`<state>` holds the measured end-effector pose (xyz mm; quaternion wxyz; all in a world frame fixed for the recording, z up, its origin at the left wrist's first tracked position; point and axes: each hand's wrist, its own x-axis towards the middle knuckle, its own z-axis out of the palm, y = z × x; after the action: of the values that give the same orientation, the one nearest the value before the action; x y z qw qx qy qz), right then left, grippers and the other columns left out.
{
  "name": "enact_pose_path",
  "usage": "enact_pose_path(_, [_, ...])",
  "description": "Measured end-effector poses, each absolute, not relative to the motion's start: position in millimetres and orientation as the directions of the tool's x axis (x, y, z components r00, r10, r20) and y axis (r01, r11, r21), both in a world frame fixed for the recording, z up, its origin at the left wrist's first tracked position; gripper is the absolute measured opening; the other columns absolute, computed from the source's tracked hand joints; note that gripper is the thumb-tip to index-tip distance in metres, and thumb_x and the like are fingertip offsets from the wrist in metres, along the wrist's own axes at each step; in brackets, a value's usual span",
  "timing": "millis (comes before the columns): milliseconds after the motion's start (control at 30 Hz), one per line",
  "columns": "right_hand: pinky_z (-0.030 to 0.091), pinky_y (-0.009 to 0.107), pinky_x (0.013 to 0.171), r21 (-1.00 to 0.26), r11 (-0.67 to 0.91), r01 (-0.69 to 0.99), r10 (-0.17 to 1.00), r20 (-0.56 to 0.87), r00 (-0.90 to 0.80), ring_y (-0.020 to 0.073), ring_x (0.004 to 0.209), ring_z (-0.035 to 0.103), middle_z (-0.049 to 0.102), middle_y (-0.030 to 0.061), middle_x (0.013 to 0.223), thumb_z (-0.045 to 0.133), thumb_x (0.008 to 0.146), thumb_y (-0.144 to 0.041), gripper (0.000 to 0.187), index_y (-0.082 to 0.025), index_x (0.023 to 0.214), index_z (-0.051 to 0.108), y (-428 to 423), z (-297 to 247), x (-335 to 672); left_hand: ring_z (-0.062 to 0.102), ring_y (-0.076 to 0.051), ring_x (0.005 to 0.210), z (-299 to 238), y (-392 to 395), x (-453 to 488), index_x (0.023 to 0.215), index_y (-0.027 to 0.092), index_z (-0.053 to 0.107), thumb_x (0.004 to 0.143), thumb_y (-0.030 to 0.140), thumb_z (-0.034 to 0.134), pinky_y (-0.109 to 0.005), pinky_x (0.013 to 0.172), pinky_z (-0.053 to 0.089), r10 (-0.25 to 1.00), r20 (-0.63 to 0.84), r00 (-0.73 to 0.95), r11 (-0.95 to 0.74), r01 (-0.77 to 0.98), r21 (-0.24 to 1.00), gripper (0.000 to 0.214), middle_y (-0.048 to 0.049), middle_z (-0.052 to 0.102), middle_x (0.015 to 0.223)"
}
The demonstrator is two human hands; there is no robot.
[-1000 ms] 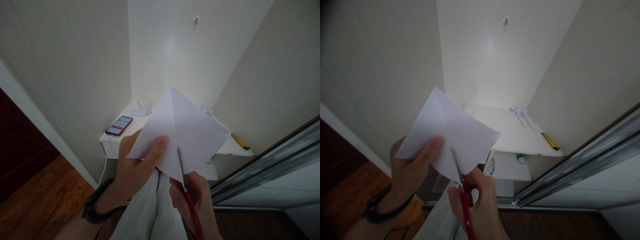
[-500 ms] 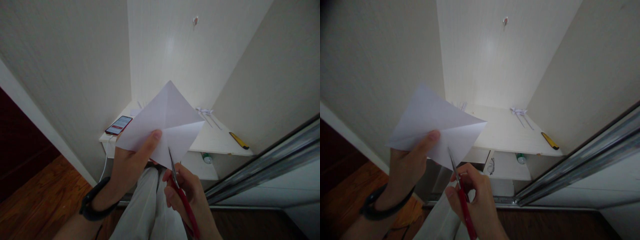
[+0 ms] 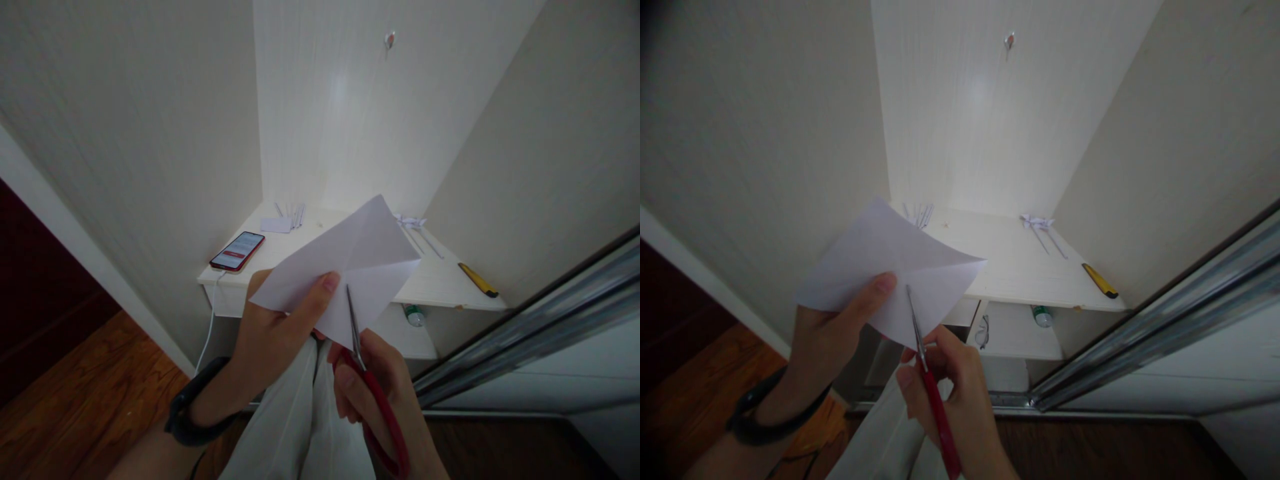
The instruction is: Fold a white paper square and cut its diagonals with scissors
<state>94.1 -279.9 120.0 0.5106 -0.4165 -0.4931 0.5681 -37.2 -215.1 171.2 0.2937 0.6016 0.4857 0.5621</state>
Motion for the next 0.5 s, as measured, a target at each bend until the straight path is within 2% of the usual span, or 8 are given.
enact_pose_path(233, [0.03, 0.016, 0.037, -0.982, 0.03, -0.186, 0.988, 0.057, -0.14, 0.0049, 0.038, 0.037, 0.046, -0.0058, 0.052, 0.056, 0.087, -0.043, 0.027, -0.018, 0.079, 0.053, -278.7, 119.9, 92.3, 0.06, -0.015, 0.048, 172.7, -215.6, -38.4, 0.071, 0.022, 0.067, 0.074, 0.037, 0.071, -0.022, 0.039, 0.048, 0.914, 0.399, -0.08, -0.364, 0.276, 0.89, 0.016, 0.0025, 0.06, 0.05])
enact_pose_path(500, [0.027, 0.016, 0.036, -0.995, 0.09, -0.043, 0.989, 0.094, -0.113, 0.0048, 0.036, 0.035, 0.041, -0.0074, 0.048, 0.054, 0.086, -0.038, 0.022, -0.018, 0.078, 0.054, -276.6, 120.8, 93.6, 0.063, -0.016, 0.053, 171.7, -215.2, -36.0, 0.076, 0.021, 0.069, 0.076, 0.037, 0.069, -0.022, 0.044, 0.051, 0.897, 0.435, -0.081, -0.397, 0.289, 0.871, 0.016, 0.0017, 0.063, 0.055])
